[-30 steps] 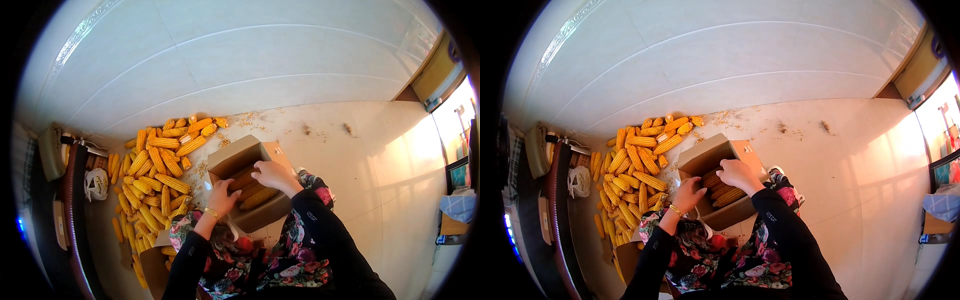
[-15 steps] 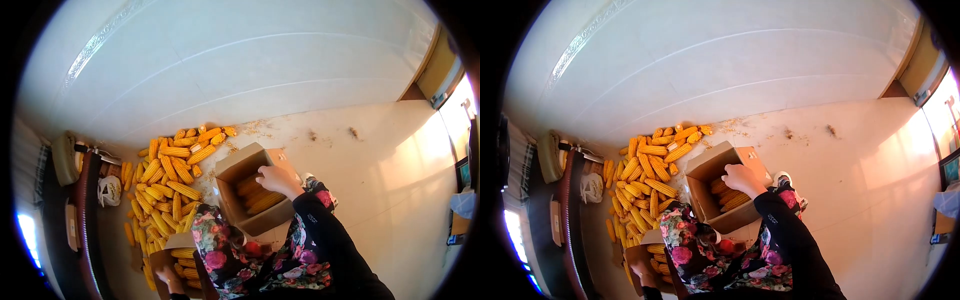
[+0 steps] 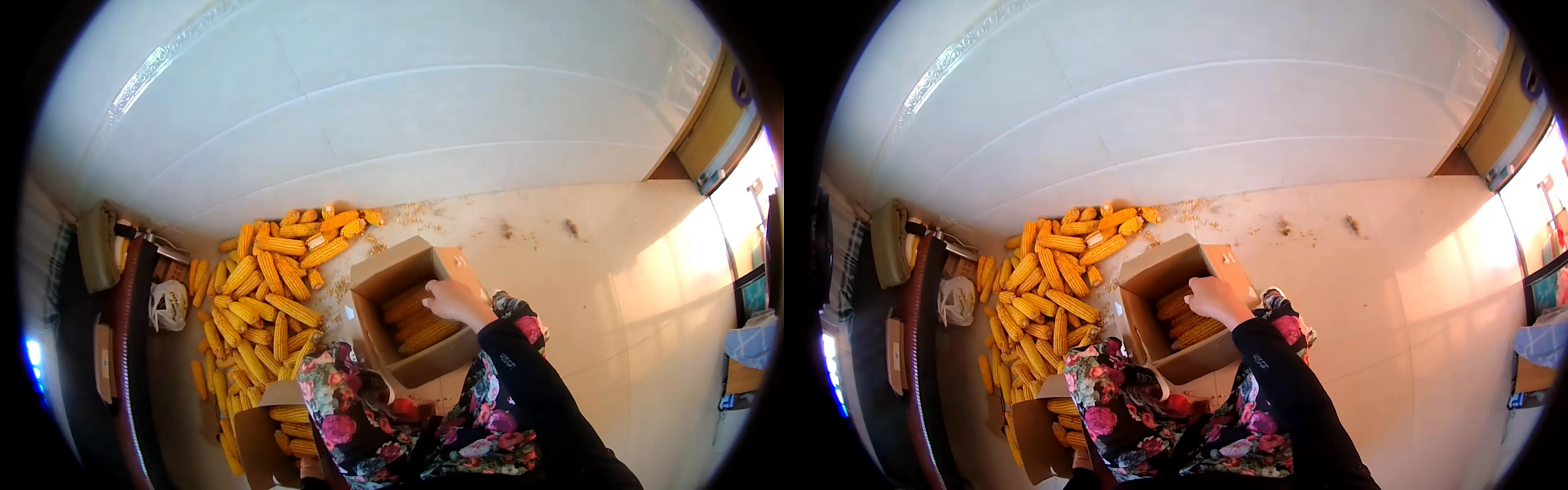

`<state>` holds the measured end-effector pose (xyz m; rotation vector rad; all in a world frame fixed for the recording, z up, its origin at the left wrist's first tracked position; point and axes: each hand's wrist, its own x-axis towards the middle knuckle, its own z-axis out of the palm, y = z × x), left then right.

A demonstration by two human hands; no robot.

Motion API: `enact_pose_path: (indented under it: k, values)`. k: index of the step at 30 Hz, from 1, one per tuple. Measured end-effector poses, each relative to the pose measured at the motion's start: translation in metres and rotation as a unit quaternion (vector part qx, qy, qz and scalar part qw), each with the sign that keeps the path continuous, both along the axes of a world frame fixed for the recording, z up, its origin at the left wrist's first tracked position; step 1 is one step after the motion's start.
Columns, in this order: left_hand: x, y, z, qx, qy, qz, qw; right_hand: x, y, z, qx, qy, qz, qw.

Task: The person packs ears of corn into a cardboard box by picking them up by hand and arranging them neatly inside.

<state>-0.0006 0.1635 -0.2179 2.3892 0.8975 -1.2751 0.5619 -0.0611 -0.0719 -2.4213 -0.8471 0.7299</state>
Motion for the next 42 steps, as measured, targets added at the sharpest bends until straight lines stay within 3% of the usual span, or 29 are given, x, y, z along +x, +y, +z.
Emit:
enact_pose_path:
  k: [3, 6, 7, 9, 10, 15, 19, 22, 26, 28, 31, 33, 35, 37, 39, 40, 42]
  values:
    - [-0.038, 0.003, -0.034, 0.047, -0.078, 0.154, 0.984, 0.003, 0.002, -0.008, -0.011, -0.002, 0.011, 1.000]
    - [-0.057, -0.006, -0.062, 0.087, -0.236, 0.285, 0.925, 0.000, 0.003, -0.002, -0.017, 0.003, 0.020, 1.000]
    - [-0.062, -0.006, -0.064, 0.051, -0.159, 0.267, 0.949, 0.000, 0.004, -0.001, -0.019, 0.003, 0.023, 1.000]
    - [-0.021, -0.021, -0.010, -0.031, -0.007, 0.206, 0.978, -0.001, 0.004, -0.002, -0.031, 0.000, 0.039, 0.999]
    - [-0.014, -0.022, -0.010, -0.025, 0.000, 0.191, 0.981, -0.001, 0.004, -0.002, -0.032, 0.001, 0.042, 0.999]
    - [-0.018, -0.026, -0.016, -0.009, -0.071, 0.251, 0.965, 0.000, 0.006, 0.000, -0.034, 0.017, 0.055, 0.998]
    - [-0.012, -0.023, -0.007, -0.042, -0.164, 0.352, 0.920, -0.002, 0.006, 0.003, -0.031, 0.020, 0.053, 0.998]
    - [-0.009, -0.020, 0.007, -0.154, -0.303, 0.532, 0.775, -0.002, 0.005, 0.002, -0.038, 0.028, 0.059, 0.997]
    - [0.009, 0.006, 0.041, -0.292, -0.473, 0.703, 0.443, -0.001, 0.002, 0.000, 0.007, 0.004, 0.048, 0.999]
    - [0.037, 0.024, 0.080, -0.235, -0.514, 0.764, 0.311, -0.002, 0.002, -0.002, 0.010, 0.005, 0.055, 0.998]
    - [0.101, 0.052, 0.153, -0.208, -0.678, 0.600, 0.369, -0.003, 0.004, 0.000, 0.013, 0.005, 0.047, 0.999]
    - [0.167, 0.048, 0.211, -0.293, -0.696, 0.540, 0.372, -0.001, 0.004, -0.001, 0.020, -0.007, 0.041, 0.999]
    - [0.233, 0.037, 0.242, -0.369, -0.678, 0.474, 0.424, 0.001, 0.002, -0.001, 0.039, -0.001, 0.033, 0.999]
    - [0.295, 0.024, 0.251, -0.409, -0.622, 0.472, 0.472, 0.003, 0.008, 0.000, 0.055, 0.001, 0.025, 0.998]
    - [0.346, 0.021, 0.230, -0.477, -0.528, 0.380, 0.591, 0.008, 0.006, -0.003, 0.126, 0.026, -0.018, 0.991]
    - [0.372, 0.007, 0.224, -0.494, -0.504, 0.353, 0.614, 0.011, 0.003, -0.002, 0.120, 0.021, -0.023, 0.992]
    - [0.405, -0.016, 0.192, -0.536, -0.448, 0.324, 0.638, 0.016, 0.003, 0.003, 0.224, 0.213, -0.137, 0.941]
